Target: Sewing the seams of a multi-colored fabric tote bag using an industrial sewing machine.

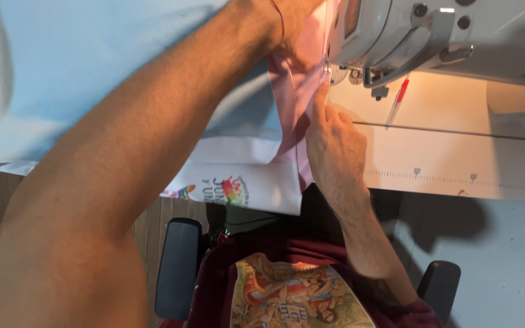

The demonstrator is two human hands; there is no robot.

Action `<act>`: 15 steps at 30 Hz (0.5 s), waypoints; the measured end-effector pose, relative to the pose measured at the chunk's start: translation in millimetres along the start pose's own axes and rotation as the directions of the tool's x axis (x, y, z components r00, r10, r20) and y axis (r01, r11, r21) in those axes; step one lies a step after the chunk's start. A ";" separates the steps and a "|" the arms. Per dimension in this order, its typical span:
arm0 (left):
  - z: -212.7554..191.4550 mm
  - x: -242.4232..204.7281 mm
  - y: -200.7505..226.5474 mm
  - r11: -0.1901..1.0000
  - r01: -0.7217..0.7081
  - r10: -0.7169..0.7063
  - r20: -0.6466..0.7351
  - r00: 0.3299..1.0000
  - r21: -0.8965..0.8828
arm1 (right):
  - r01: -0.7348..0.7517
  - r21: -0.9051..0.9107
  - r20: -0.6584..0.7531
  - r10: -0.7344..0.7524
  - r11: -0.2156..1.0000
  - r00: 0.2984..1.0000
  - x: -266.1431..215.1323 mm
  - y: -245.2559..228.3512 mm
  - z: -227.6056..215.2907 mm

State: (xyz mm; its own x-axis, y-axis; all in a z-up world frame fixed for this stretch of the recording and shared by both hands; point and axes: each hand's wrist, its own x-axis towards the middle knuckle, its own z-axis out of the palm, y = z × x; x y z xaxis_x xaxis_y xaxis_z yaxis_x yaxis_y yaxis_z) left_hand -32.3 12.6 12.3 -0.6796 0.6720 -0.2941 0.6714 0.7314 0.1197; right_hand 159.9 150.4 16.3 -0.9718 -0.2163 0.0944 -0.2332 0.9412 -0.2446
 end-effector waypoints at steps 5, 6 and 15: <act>-4.5 -1.9 9.4 0.999 -0.052 0.052 -0.052 0.997 0.010 | -0.008 0.093 -0.117 0.019 0.996 0.993 -14.5 0.3 3.5; -7.1 -2.2 8.2 0.998 -0.059 0.060 -0.074 0.995 0.017 | -0.012 0.106 -0.172 0.030 0.994 0.985 -17.1 0.2 5.9; -0.9 1.1 4.4 0.984 -0.096 0.105 -0.054 0.993 0.153 | 0.033 -0.074 0.055 -0.029 0.997 0.998 -16.8 -5.9 -1.0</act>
State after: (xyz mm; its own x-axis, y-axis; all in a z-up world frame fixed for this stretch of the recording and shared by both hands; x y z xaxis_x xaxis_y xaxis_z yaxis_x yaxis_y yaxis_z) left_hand -30.3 16.7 13.4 -0.6204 0.7503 -0.2282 0.7705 0.6374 0.0010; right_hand 177.7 148.7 17.1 -0.9651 -0.2576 0.0480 -0.2620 0.9502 -0.1689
